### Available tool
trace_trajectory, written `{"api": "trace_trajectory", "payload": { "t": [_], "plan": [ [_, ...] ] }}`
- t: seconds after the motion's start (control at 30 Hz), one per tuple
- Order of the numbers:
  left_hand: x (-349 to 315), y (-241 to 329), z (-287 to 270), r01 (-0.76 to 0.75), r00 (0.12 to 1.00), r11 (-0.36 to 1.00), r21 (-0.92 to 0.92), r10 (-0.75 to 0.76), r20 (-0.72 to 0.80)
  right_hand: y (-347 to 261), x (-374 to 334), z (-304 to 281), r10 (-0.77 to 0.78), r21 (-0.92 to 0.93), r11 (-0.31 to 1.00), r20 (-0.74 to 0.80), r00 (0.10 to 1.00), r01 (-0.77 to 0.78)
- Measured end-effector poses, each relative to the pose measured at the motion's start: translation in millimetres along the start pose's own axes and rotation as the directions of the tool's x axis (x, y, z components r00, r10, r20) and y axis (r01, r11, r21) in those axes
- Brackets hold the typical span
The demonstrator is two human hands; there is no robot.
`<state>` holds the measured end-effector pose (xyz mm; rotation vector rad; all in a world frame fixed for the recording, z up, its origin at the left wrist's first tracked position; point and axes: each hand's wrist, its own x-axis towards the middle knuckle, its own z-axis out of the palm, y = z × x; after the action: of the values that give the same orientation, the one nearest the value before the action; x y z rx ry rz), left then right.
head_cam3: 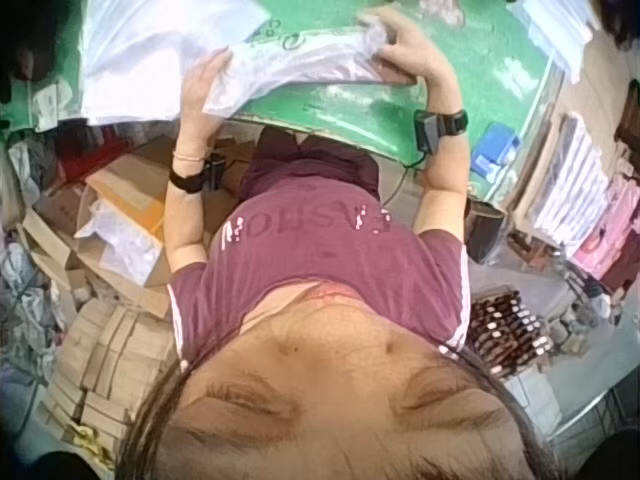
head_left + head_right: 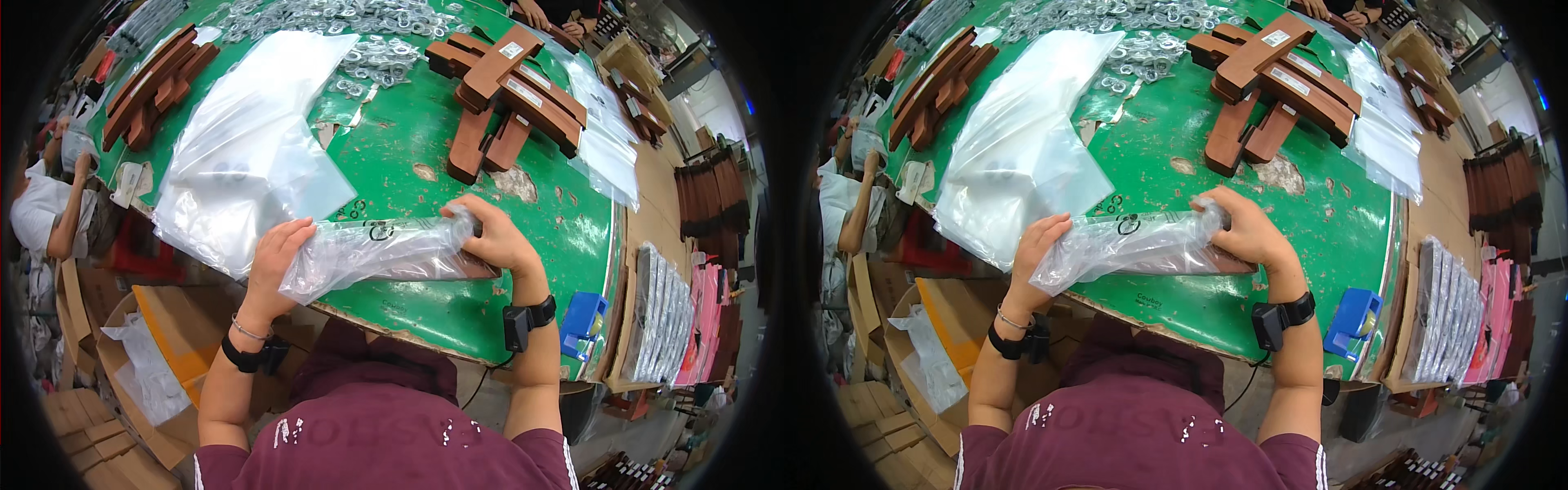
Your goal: Packing wooden furniture components into plastic sleeves and sealing them with tape.
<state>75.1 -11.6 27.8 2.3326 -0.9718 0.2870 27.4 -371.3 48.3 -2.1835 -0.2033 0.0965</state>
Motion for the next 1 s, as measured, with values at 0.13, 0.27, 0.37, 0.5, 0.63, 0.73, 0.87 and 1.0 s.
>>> {"api": "trace_trajectory", "payload": {
  "t": [0.13,0.27,0.37,0.5,0.63,0.73,0.87,1.0],
  "plan": [
    [2,3,-1,0.004,1.000,1.000,0.005,-0.003,-0.005,7,2,8,0.036,0.001,0.999,-0.074,0.997,-0.036],
    [3,3,0,0.003,1.000,1.000,0.001,-0.003,-0.004,3,4,30,0.003,-0.296,0.947,-0.378,0.926,-0.124],
    [-1,-2,2,0.015,1.000,1.000,-0.011,-0.015,0.013,-1,3,28,0.018,-0.237,0.966,-0.336,0.942,-0.104],
    [-1,-3,2,0.008,1.000,1.000,-0.024,-0.007,0.017,7,1,-1,-0.042,0.062,0.997,-0.057,0.997,0.045],
    [-2,-3,2,0.015,1.000,1.000,-0.010,-0.015,0.023,1,1,-7,-0.110,0.043,0.993,0.122,0.986,0.105],
    [-3,-4,2,0.020,1.000,1.000,-0.006,-0.020,0.020,-5,3,-2,-0.073,-0.054,0.995,0.100,0.992,0.079],
    [-2,-2,2,0.019,1.000,1.000,-0.003,-0.019,0.012,-13,5,14,0.112,-0.283,0.954,0.036,0.993,-0.097],
    [-1,-1,0,0.019,1.000,1.000,-0.006,-0.019,0.014,-3,2,12,0.103,-0.073,0.992,-0.024,0.994,-0.104]
  ]
}}
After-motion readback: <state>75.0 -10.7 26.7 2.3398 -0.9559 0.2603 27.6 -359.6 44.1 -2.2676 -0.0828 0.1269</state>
